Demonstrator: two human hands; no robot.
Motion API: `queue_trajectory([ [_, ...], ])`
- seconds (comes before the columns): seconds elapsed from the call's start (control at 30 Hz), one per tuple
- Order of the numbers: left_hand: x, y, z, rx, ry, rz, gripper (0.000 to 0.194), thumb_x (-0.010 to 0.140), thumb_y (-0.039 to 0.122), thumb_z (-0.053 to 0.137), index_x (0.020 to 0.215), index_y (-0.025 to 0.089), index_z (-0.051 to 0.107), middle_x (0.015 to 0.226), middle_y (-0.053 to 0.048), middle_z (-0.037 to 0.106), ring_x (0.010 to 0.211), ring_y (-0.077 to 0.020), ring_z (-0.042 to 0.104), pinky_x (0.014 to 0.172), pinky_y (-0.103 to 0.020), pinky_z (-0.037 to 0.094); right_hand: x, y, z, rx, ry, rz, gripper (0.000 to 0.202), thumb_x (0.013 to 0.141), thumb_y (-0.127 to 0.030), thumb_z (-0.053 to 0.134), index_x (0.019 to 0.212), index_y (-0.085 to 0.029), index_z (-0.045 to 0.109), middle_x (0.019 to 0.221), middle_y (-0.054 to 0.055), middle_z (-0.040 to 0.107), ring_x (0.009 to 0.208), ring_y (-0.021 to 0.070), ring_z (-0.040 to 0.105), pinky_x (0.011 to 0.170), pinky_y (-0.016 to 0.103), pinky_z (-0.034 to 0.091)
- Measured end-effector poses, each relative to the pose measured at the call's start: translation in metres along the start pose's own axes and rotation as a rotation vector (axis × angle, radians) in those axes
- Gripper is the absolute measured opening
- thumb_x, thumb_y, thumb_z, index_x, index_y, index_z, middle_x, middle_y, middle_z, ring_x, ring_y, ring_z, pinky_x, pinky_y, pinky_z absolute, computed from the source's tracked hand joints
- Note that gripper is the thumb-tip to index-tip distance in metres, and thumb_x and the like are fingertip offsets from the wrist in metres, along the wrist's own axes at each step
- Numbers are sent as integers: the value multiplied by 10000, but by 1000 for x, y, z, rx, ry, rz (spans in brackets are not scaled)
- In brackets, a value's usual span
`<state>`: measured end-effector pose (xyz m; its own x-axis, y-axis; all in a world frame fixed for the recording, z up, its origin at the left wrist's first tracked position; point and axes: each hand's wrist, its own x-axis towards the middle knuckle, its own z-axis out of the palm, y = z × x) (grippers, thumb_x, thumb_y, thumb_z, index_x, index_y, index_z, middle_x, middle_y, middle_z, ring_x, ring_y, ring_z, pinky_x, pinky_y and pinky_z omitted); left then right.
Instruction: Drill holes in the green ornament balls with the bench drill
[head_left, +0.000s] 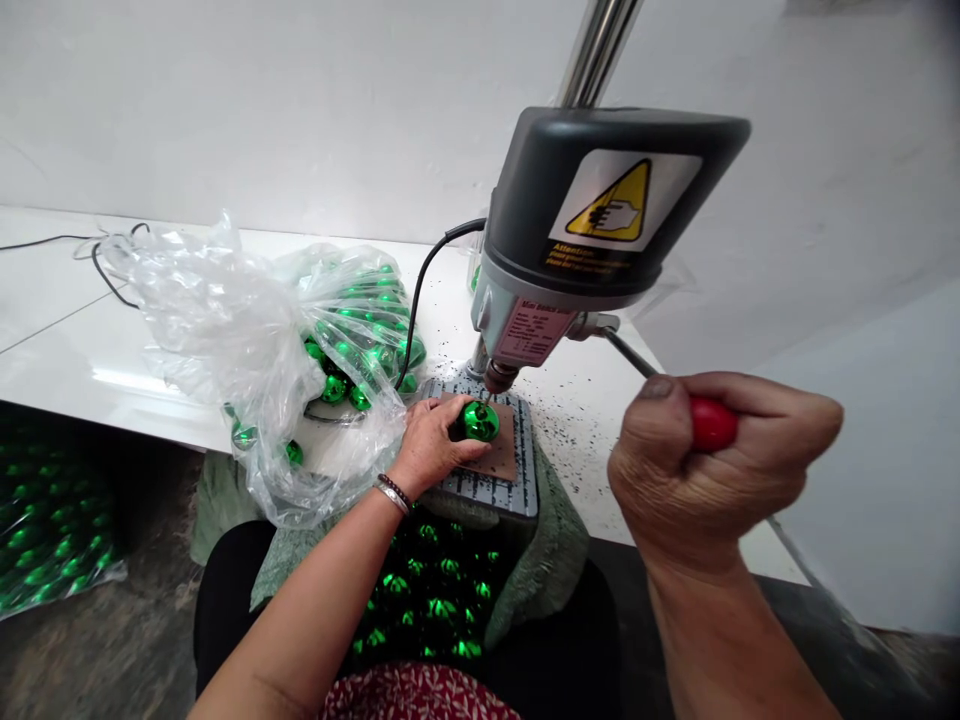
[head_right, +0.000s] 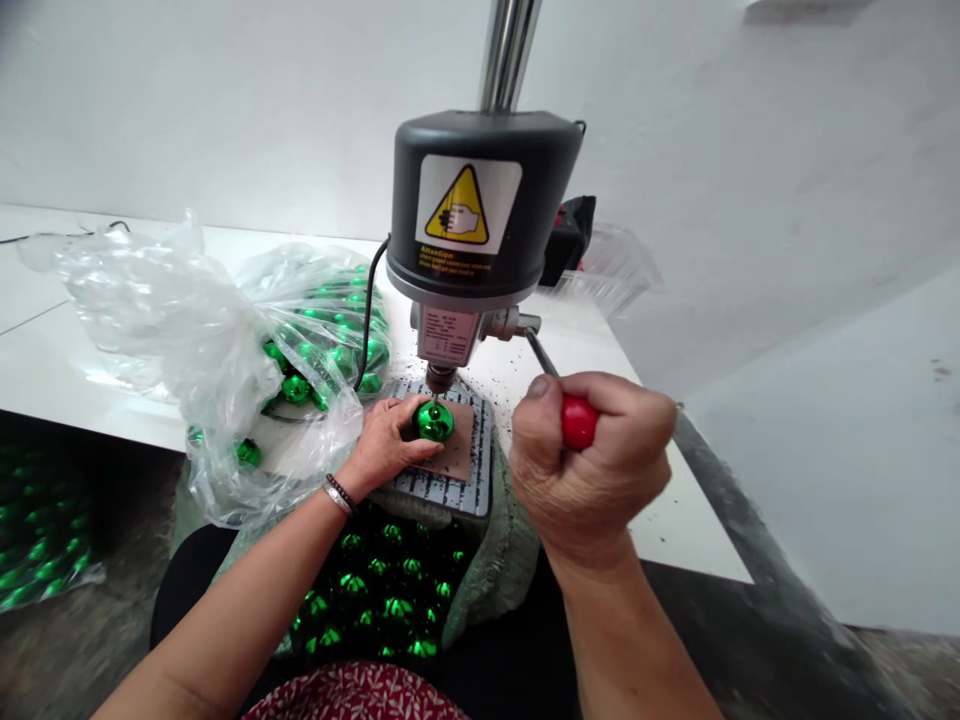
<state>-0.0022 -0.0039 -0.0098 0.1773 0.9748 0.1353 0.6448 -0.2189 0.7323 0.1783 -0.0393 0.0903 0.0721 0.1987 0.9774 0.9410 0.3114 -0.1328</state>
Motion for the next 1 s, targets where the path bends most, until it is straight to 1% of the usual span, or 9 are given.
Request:
queue_trajectory([
  [0.27, 1, -3, 3, 31, 17, 16, 574, 711, 354, 814, 1259, 261, 674, 1141, -54, 711, 1127, -305, 545, 1025, -455, 424, -4, -2, 4, 93, 32, -29, 94, 854, -237, 551, 851, -171, 484, 697, -35, 501, 593, 44, 491, 537, 179, 367],
  [0.47, 0, -4, 3, 19, 24, 13, 566, 704, 353, 818, 1246, 266, 679, 1121, -54, 706, 1126, -300, 548, 1014, -445, 430, -9, -3, 1, 122, -22, -44, 158, 858, -251, 524, 749, -157, 458, 636, -35, 462, 559, 40, 464, 506, 177, 332],
  [0.53, 1, -3, 3, 30, 37, 13, 568, 695, 359, 823, 1238, 268, 680, 1094, -54, 703, 1111, -299, 553, 1008, -447, 429, 4, -4, 1, 110, -2, -7, 171, 871, -275, 518, 764, -148, 475, 667, -26, 490, 574, 31, 459, 528, 174, 338],
  [0.6, 1, -2, 3, 46, 51, 12, 552, 690, 365, 824, 1214, 257, 685, 1049, -58, 698, 1082, -297, 566, 995, -454, 432, 29, -5, 1, 100, -23, 87, 202, 880, -322, 514, 793, -140, 497, 703, -18, 517, 586, 20, 442, 555, 175, 343],
  [0.7, -1, 4, 0, 4, 63, 23, 479, 699, 326, 807, 1149, 217, 684, 993, -50, 697, 1023, -272, 597, 979, -437, 446, 74, -7, 4, 88, -289, 314, 203, 893, -336, 496, 833, -143, 507, 687, -40, 480, 598, 9, 375, 592, 184, 302],
  [0.73, -5, 6, -3, -37, 62, 26, 451, 707, 302, 793, 1132, 205, 677, 985, -45, 700, 1003, -258, 609, 969, -421, 458, 87, -8, 5, 82, -352, 365, 200, 893, -329, 497, 818, -144, 501, 664, -51, 459, 590, 5, 350, 594, 185, 280],
  [0.83, -26, 12, -18, -157, 1, 17, 439, 731, 267, 753, 1148, 185, 642, 1022, -47, 709, 980, -235, 639, 935, -389, 498, 110, -13, 8, 42, -404, 457, 184, 881, -309, 530, 811, -139, 527, 651, -62, 469, 608, 5, 340, 623, 201, 262],
  [0.93, -59, 14, -43, -160, -123, 30, 547, 725, 264, 746, 1249, 196, 604, 1216, -89, 690, 1126, -267, 632, 1023, -428, 487, 111, -14, 10, -5, -424, 515, 154, 876, -280, 529, 867, -139, 590, 662, -61, 498, 627, 6, 368, 651, 235, 274],
  [1.0, -79, 13, -61, -123, -170, 37, 610, 714, 244, 744, 1303, 213, 589, 1350, -112, 637, 1255, -290, 581, 1106, -457, 443, 104, -7, 13, -6, -389, 477, 183, 878, -283, 506, 899, -146, 625, 687, -54, 523, 642, 5, 397, 657, 251, 290],
])
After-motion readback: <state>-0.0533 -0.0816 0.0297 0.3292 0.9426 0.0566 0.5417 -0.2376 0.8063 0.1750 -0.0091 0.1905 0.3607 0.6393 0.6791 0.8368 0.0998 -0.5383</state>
